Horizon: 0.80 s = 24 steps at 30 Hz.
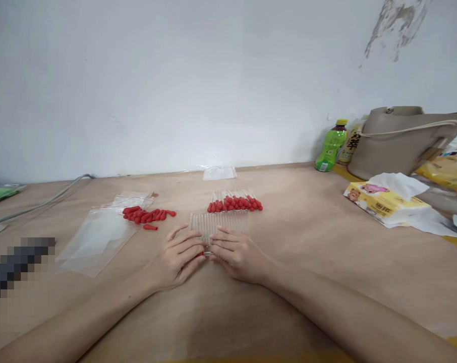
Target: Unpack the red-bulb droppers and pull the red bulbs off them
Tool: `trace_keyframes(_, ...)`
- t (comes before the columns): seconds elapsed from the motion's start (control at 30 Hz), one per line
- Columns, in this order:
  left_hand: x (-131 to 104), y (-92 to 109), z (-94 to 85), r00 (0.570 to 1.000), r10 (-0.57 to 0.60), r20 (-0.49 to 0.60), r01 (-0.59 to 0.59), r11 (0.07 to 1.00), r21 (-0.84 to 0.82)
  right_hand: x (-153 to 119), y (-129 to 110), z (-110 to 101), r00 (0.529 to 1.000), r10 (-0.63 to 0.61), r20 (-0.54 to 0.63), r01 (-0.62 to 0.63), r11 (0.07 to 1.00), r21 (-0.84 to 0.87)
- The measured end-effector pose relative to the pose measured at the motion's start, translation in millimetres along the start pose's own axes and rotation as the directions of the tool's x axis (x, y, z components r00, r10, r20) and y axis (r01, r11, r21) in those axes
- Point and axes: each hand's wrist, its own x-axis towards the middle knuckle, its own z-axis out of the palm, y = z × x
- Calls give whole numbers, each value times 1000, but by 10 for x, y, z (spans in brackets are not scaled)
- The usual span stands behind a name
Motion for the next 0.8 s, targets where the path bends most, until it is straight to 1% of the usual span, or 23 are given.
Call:
trace_keyframes(0.1,13,11,-18,1000,19,23,-19,1000,-7,12,-22,-36,999,-42,-4,42,999,-25)
trace_keyframes(0.3,-12,16,-21,999,36,30,-35,999,-33,15,-30,-102,990,-140,-9,139,986,-89)
trace_keyframes(0.5,-21,15,-47,996,49,72,-47,998,-35,-21,-5,-202,969,-233,85,243,958,-152)
trace_keyframes(0.67,-25,42,-55,994,104,41,-103,994,-28,-27,-43,-356,926,-337,171,369,904,-217)
trace_keyframes(0.73,-57,32,-48,994,109,33,-109,994,-13,-53,-25,-406,923,-345,172,376,903,-207)
trace_keyframes(0.77,-79,10,-46,995,90,32,-90,996,-1,-75,3,-423,932,-324,162,353,915,-197)
trace_keyframes(0.8,-102,-26,-47,998,52,26,-52,999,16,-102,45,-435,952,-275,136,298,935,-192)
